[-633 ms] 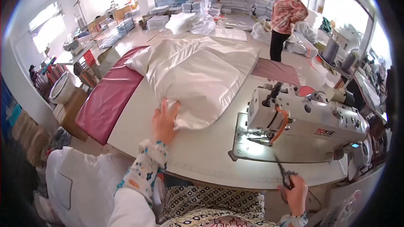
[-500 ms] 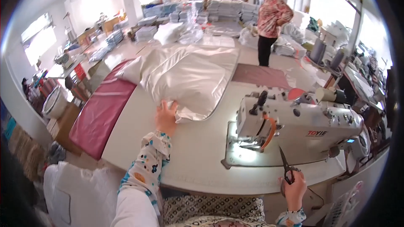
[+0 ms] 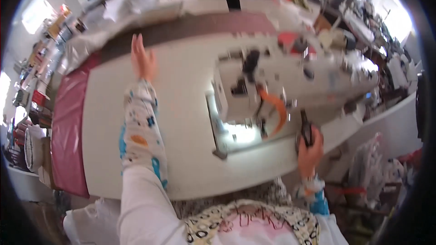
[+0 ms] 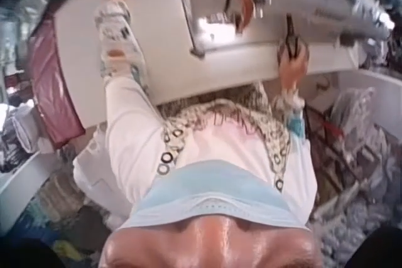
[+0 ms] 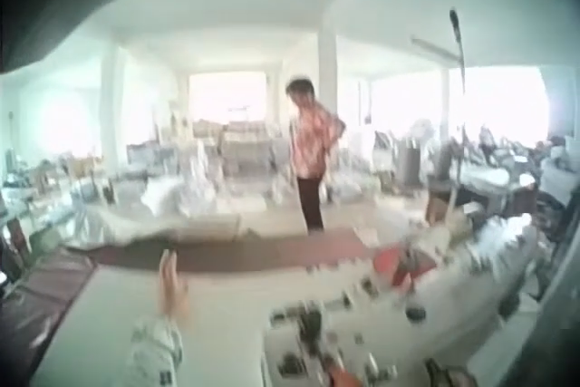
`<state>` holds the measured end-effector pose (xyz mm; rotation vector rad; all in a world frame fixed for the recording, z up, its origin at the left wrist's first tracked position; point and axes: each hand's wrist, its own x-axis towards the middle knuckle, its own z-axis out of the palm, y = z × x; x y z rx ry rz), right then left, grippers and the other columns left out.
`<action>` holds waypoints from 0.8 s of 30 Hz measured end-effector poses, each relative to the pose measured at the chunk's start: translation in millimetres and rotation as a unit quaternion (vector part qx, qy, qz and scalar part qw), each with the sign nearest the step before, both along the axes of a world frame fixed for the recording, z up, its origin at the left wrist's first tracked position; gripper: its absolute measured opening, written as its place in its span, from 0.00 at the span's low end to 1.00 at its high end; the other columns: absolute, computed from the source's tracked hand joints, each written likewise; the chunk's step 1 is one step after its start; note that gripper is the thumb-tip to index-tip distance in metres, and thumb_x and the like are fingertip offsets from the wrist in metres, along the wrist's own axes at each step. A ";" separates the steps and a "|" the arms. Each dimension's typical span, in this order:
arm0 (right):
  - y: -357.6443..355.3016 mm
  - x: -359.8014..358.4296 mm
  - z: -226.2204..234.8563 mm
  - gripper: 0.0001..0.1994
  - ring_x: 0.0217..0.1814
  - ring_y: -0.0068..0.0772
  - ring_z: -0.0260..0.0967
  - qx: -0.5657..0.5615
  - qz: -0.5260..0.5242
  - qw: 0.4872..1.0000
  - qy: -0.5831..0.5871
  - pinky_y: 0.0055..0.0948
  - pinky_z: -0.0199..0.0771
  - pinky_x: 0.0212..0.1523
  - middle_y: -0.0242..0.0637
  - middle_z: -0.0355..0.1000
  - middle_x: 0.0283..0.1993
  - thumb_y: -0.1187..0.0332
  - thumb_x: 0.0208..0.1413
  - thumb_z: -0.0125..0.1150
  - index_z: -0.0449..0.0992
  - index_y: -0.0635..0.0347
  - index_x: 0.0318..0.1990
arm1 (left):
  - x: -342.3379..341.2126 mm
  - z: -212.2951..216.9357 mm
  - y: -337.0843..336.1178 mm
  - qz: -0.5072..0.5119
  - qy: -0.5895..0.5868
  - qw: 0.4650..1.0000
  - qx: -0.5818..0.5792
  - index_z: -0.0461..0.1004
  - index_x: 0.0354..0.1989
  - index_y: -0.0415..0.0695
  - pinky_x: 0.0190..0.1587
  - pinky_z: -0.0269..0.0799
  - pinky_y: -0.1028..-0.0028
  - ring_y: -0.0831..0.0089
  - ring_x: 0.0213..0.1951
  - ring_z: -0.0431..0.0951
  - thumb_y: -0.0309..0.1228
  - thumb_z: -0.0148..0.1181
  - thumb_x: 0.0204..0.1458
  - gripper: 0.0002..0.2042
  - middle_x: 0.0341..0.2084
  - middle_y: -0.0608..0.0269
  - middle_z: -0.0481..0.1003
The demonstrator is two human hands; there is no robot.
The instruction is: Sewing and trimming the edges of white quilted fabric pieces using an industrial sewing machine.
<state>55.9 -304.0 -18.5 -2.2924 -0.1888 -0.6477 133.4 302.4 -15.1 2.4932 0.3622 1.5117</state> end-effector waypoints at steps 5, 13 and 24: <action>-0.8 11.4 -7.9 0.22 0.48 0.40 0.75 -0.010 0.010 1.000 0.007 0.34 0.74 0.48 0.44 0.75 0.47 0.74 0.54 0.66 0.73 0.62 0.57 | -33.1 -5.6 -67.2 -0.022 0.064 0.979 -0.194 0.70 0.22 0.39 0.23 0.60 0.70 0.75 0.18 0.64 0.39 0.56 0.64 0.20 0.13 0.65 0.66; -7.6 -41.8 44.2 0.20 0.24 0.14 0.63 0.314 0.262 0.857 0.314 0.16 0.64 0.25 0.27 0.67 0.33 0.73 0.63 0.58 0.70 0.61 0.62 | -131.1 -9.9 -167.7 -0.081 0.149 0.954 -0.248 0.69 0.27 0.37 0.26 0.65 0.71 0.74 0.21 0.66 0.36 0.54 0.65 0.16 0.19 0.62 0.70; 24.3 -40.5 74.9 0.24 0.17 0.12 0.51 0.322 0.360 0.662 0.573 0.16 0.49 0.19 0.26 0.63 0.25 0.54 0.67 0.49 0.73 0.64 0.58 | -166.0 -4.2 -261.4 -0.063 0.252 0.964 -0.051 0.73 0.56 0.44 0.63 0.60 0.60 0.59 0.61 0.68 0.31 0.58 0.58 0.18 0.55 0.58 0.73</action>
